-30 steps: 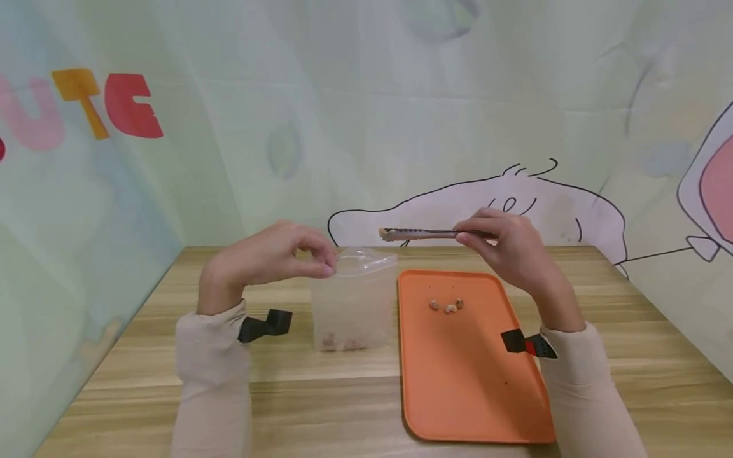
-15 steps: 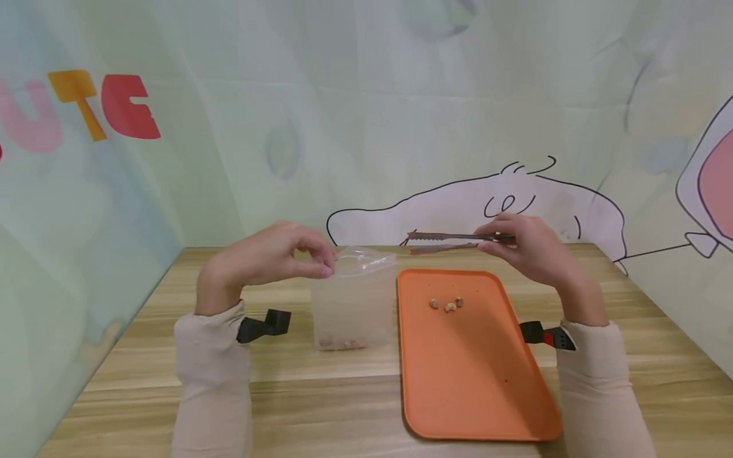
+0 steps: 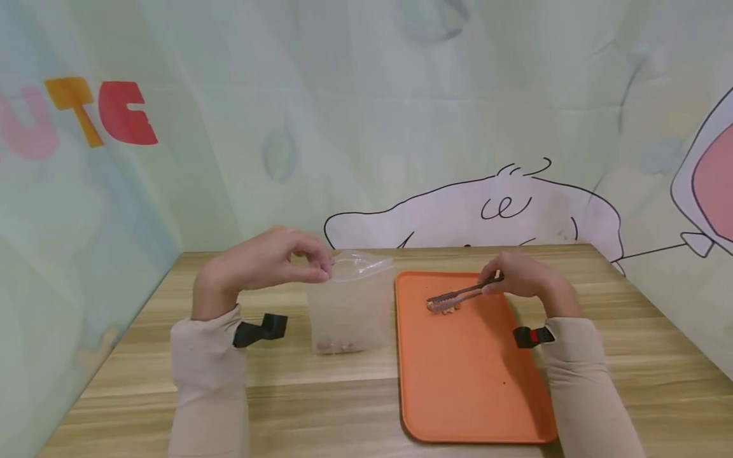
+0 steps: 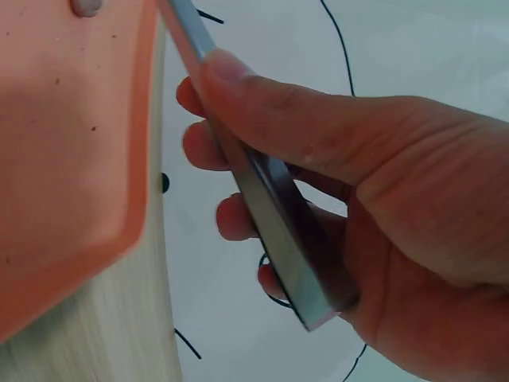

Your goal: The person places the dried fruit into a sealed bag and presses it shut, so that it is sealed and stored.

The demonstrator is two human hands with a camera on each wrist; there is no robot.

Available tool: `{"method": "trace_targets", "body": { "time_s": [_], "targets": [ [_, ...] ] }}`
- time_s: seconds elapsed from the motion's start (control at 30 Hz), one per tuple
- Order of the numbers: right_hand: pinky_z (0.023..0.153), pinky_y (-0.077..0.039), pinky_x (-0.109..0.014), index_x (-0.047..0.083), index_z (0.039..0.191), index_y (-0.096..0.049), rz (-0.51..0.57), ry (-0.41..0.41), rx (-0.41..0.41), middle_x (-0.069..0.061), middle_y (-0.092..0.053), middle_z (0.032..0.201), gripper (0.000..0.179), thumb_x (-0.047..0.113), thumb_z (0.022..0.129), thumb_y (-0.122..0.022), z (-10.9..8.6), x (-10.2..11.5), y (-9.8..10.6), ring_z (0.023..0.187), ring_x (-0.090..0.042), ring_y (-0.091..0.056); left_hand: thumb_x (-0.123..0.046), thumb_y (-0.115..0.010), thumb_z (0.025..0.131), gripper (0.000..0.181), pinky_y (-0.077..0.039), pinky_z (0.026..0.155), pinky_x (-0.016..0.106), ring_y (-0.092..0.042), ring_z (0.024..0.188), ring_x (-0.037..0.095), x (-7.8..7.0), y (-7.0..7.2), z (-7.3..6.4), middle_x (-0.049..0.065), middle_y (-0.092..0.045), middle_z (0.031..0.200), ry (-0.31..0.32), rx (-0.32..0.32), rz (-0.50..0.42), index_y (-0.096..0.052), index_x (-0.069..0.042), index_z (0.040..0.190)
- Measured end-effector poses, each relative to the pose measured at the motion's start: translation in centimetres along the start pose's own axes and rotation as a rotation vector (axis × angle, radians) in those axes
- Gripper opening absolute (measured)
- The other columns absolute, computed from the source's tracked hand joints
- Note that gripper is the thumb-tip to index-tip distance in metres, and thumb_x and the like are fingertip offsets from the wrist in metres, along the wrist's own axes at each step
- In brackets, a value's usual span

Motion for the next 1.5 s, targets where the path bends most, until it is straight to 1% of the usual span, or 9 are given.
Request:
{"method": "trace_targets", "body": {
  "time_s": [0.17,0.4,0.53,0.73,0.9,1.07,1.2,1.3,1.5],
  "targets": [
    [0.064,-0.044,-0.031,0.009,0.094,-0.078,0.029,0.034,-0.098,0.001,-0.071,0.086,0.006,0.01,0.092,-0.072,0.2,0.5,0.3,0.073,-0.015,-0.055,-0.021,-0.07,0.096,0.005,-0.05,0.084,0.037,-0.061,0.091,0.015,0.1,-0.1,-0.1,-0.006,-0.068,0.097,0.007,0.002,-0.004,-0.073,-0.016,0.095],
    [0.064,-0.047,-0.027,0.006,0.099,-0.079,0.042,0.176,-0.448,0.001,-0.07,0.086,0.009,0.008,0.092,-0.072,-0.8,3.9,2.7,0.072,-0.012,-0.058,-0.02,-0.071,0.095,0.005,-0.05,0.087,0.039,-0.06,0.095,0.015,0.0,0.0,0.0,-0.006,-0.068,0.098,0.001,0.001,0.006,-0.073,-0.016,0.096],
    [0.066,-0.048,-0.024,0.007,0.1,-0.078,0.013,0.282,-0.58,0.004,-0.07,0.089,0.011,0.005,0.09,-0.074,-1.3,7.3,3.6,0.075,-0.009,-0.061,-0.019,-0.071,0.095,0.003,-0.05,0.088,0.04,-0.061,0.095,0.015,0.0,0.0,0.1,-0.006,-0.068,0.099,0.001,0.002,0.01,-0.073,-0.016,0.096],
    [0.062,-0.048,-0.024,0.01,0.1,-0.078,-0.042,0.437,-0.668,0.008,-0.068,0.089,0.015,0.003,0.087,-0.077,-1.5,11.8,3.3,0.071,-0.005,-0.059,-0.019,-0.071,0.094,0.003,-0.05,0.088,0.041,-0.061,0.095,0.014,-0.1,0.0,0.1,-0.006,-0.068,0.099,-0.004,0.003,0.012,-0.073,-0.017,0.097],
    [0.064,-0.05,-0.022,0.009,0.101,-0.078,-0.05,0.445,-0.673,0.006,-0.068,0.089,0.018,0.002,0.085,-0.078,-1.7,11.8,3.4,0.072,-0.006,-0.063,-0.019,-0.071,0.095,0.003,-0.05,0.087,0.039,-0.061,0.095,0.014,0.0,0.0,0.1,-0.006,-0.068,0.1,-0.009,0.007,0.014,-0.073,-0.017,0.096],
    [0.067,-0.05,-0.021,0.006,0.105,-0.076,-0.02,0.292,-0.585,0.001,-0.067,0.091,0.017,0.004,0.088,-0.076,-3.1,8.5,4.5,0.075,-0.011,-0.062,-0.018,-0.071,0.094,0.003,-0.05,0.087,0.038,-0.061,0.095,0.014,0.0,0.0,0.1,-0.006,-0.068,0.099,0.002,0.012,0.009,-0.073,-0.017,0.097],
    [0.069,-0.049,-0.029,0.007,0.109,-0.076,-0.004,0.093,-0.368,-0.002,-0.07,0.099,0.018,0.012,0.091,-0.074,-3.9,4.9,4.6,0.081,-0.015,-0.061,-0.018,-0.071,0.095,0.004,-0.05,0.086,0.038,-0.061,0.094,0.014,-0.1,0.1,0.0,-0.006,-0.068,0.097,0.008,0.018,0.009,-0.073,-0.017,0.098],
    [0.072,-0.05,-0.034,0.009,0.108,-0.077,0.014,-0.014,-0.186,-0.002,-0.071,0.101,0.018,0.016,0.091,-0.075,-3.7,2.3,3.8,0.085,-0.017,-0.061,-0.018,-0.071,0.095,0.003,-0.05,0.087,0.039,-0.06,0.094,0.015,-0.2,0.2,-0.1,-0.007,-0.068,0.096,0.007,0.019,0.015,-0.073,-0.017,0.097],
    [0.07,-0.046,-0.031,0.011,0.097,-0.077,0.042,-0.035,0.025,0.004,-0.068,0.087,0.01,0.017,0.088,-0.077,-2.2,-0.6,1.6,0.078,-0.013,-0.057,-0.019,-0.07,0.095,0.004,-0.049,0.087,0.039,-0.06,0.094,0.015,-0.2,0.3,-0.3,-0.007,-0.067,0.096,0.014,0.021,0.019,-0.073,-0.016,0.096]
  ]
}}
Point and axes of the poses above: each hand's wrist, its own z-axis towards the middle knuckle, its own y-axis out of the back of the hand, x = y × z, the point moved 2 cm from there along z, towards the middle knuckle
